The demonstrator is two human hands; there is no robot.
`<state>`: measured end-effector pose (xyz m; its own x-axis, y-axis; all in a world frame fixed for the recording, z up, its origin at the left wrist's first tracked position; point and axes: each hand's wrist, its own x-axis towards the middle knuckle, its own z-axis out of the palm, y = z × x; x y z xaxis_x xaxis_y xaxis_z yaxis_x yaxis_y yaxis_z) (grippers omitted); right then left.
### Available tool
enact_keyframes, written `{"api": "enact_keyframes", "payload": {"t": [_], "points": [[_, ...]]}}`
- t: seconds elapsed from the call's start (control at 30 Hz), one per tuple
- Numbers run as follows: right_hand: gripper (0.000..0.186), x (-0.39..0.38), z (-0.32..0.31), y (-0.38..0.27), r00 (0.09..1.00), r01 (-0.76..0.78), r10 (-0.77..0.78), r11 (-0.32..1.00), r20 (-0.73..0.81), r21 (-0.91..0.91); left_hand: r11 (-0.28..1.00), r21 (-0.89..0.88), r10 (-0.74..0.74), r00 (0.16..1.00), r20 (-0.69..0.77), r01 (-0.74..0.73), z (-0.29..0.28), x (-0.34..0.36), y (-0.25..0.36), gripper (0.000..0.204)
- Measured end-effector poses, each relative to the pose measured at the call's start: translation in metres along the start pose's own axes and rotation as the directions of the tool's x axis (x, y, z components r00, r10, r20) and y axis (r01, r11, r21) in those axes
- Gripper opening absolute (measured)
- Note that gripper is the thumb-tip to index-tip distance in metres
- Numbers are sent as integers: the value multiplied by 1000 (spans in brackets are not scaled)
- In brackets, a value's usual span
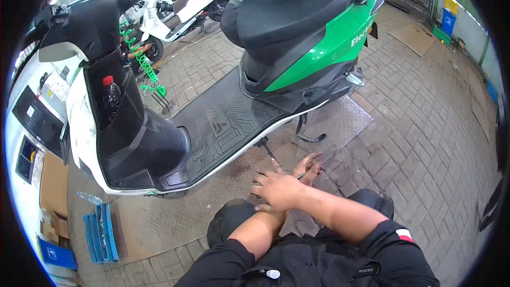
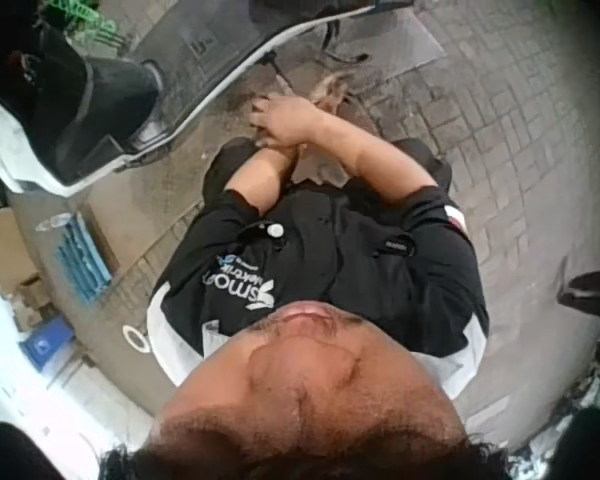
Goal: The person uses a T-handle socket wrench to loosen and remove a bolt from the lower side panel of a green and white electric scooter. They handle the bolt and a small metal bracket after removal.
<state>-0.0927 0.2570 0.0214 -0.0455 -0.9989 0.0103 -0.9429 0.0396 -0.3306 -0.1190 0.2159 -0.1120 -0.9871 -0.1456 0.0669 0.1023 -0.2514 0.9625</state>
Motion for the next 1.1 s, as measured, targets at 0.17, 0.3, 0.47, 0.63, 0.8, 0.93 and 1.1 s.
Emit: {"api": "enact_keyframes", "payload": {"t": [0.17,0.3,0.47,0.63,0.8,0.93,1.1], "points": [[45,-51,28,3,739,-226,315,949,-595,221,871,491,42,997,-61,-6,-4,-22,3,50],[49,-45,24,19,674,-567,527,818,-519,95,750,661,-13,1000,2,8,-14,-24,12,45],[33,-43,34,45,664,-443,441,883,-604,157,566,825,-204,968,146,-5,-24,-30,25,39],[19,-44,29,53,710,-315,192,947,-678,-61,325,945,-626,756,191,31,-98,-53,98,39],[16,-40,25,55,671,-264,107,959,-734,-101,539,831,-344,937,65,140,-125,-75,140,45],[23,-43,11,50,591,-317,121,944,-798,-91,165,982,-397,917,-21,94,-49,-72,153,34],[45,-42,51,63,113,538,961,154,-252,829,217,974,-228,974,-11,62,-54,-89,135,27]]}}
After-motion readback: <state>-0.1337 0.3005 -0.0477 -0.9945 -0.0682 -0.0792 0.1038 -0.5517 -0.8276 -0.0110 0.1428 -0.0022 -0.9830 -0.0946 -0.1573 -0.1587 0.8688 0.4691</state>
